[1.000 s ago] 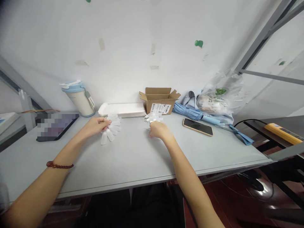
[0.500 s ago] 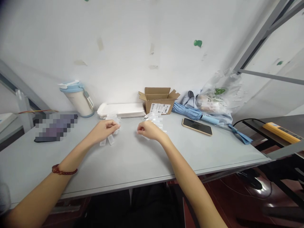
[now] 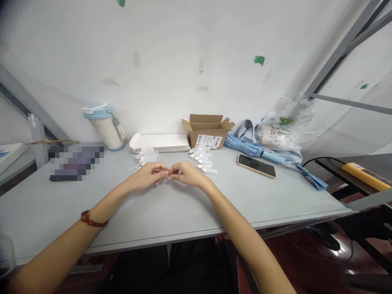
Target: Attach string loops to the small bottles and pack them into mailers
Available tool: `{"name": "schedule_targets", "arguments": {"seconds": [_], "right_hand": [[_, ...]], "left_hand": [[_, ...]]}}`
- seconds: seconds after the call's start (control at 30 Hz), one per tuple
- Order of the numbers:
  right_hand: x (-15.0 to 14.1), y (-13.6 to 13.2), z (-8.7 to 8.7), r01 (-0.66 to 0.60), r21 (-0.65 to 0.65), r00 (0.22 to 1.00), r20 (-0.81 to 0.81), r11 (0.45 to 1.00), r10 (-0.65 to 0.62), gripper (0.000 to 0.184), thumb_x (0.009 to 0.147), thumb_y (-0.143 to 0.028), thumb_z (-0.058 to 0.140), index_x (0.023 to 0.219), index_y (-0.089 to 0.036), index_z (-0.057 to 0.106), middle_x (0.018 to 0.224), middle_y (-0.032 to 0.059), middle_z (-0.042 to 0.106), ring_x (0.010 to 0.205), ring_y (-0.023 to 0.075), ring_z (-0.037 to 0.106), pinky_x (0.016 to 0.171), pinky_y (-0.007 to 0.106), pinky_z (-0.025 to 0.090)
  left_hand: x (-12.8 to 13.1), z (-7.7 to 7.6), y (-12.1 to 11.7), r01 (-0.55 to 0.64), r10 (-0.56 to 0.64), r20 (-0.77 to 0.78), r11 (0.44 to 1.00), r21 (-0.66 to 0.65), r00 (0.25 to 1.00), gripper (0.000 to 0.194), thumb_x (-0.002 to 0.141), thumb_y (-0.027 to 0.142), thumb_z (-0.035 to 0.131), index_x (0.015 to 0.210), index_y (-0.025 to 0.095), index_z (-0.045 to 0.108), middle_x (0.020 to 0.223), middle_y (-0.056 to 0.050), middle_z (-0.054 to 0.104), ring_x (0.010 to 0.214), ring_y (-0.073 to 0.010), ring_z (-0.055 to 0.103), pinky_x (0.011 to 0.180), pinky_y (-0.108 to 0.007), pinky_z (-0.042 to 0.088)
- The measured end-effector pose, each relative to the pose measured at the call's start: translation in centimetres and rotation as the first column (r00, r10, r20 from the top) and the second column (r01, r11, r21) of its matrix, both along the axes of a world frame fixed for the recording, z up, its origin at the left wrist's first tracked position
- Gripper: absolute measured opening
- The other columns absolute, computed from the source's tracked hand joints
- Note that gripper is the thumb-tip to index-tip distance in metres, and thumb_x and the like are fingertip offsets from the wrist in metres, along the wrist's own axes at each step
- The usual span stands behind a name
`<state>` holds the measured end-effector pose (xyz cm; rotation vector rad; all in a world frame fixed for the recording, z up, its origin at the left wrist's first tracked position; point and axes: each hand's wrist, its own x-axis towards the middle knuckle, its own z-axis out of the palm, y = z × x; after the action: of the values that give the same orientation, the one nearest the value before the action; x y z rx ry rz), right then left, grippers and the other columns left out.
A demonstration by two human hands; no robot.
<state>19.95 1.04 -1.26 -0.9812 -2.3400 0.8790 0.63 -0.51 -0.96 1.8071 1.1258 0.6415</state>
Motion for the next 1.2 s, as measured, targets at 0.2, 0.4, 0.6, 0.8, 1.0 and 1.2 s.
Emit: {"name": "schedule_targets", "arguments": {"seconds": [0.2,0.4,0.6,0.8,1.0,1.2], "right_hand": [[-0.2,-0.3,0.5,0.001,-0.03,1.0,0.016,1.0,-0.001,0.009,0.079,-0.019,0.063,0.084,-0.014,0.067,0.076,0.0019,0.066,0.07,0.0108,0.056,0.066,0.022,0.042],[-0.3,-0.5,0.5,0.01,0.013,0.996,0.09,1.0,-0.011,0.011,0.078,-0.018,0.061,0.087,-0.014,0.067,0.076,0.0022,0.065,0.068,0.0111,0.055,0.068,0.023,0.042],[-0.1,-0.2,0.2,0.009,0.131,0.979,0.199,0.991,-0.035,0.022,0.086,-0.016,0.048,0.098,-0.013,0.067,0.08,0.0051,0.067,0.071,0.0138,0.056,0.066,0.024,0.039],[0.1,0.1,-0.2,0.022,0.164,0.962,0.265,0.986,-0.066,0.023,0.089,-0.016,0.046,0.104,-0.016,0.064,0.093,0.0084,0.068,0.083,0.0169,0.059,0.073,0.025,0.039],[0.3,0.3,-0.7,-0.015,0.23,0.921,0.383,0.973,-0.077,0.02,0.085,-0.018,0.054,0.103,-0.015,0.062,0.089,0.0085,0.066,0.081,0.0177,0.058,0.069,0.024,0.035],[0.5,0.3,-0.3,0.017,0.28,0.921,0.37,0.96,-0.124,0.024,0.087,-0.014,0.048,0.108,-0.013,0.06,0.089,0.01,0.067,0.081,0.0181,0.059,0.07,0.025,0.036]], "left_hand": [[0.2,0.7,0.0,-0.113,0.115,0.021,0.99,-0.085,0.993,0.017,0.072,0.034,0.059,0.071,0.017,0.06,0.065,0.001,0.063,0.048,-0.0093,0.05,0.045,-0.022,0.037],[0.0,0.5,0.2,-0.201,0.218,0.13,0.971,-0.129,0.967,0.019,0.07,0.034,0.062,0.074,0.016,0.061,0.068,-0.001,0.064,0.052,-0.0104,0.054,0.047,-0.023,0.04],[-0.4,1.0,0.4,-0.268,0.271,0.086,0.962,-0.05,0.959,0.023,0.071,0.038,0.061,0.068,0.015,0.064,0.064,-0.003,0.065,0.052,-0.0125,0.055,0.049,-0.025,0.041],[-0.5,1.4,0.3,-0.268,0.268,0.016,0.963,0.009,0.963,0.025,0.07,0.041,0.061,0.069,0.016,0.065,0.058,-0.002,0.064,0.051,-0.0138,0.056,0.049,-0.025,0.041],[-0.9,0.6,0.6,-0.273,0.272,-0.056,0.962,-0.014,0.961,0.03,0.071,0.045,0.062,0.065,0.015,0.064,0.058,-0.005,0.066,0.047,-0.0143,0.056,0.044,-0.025,0.036],[-1.0,0.6,0.7,-0.273,0.272,-0.073,0.962,-0.01,0.96,0.03,0.069,0.044,0.065,0.06,0.016,0.063,0.06,-0.005,0.067,0.045,-0.0134,0.057,0.041,-0.023,0.035]]}}
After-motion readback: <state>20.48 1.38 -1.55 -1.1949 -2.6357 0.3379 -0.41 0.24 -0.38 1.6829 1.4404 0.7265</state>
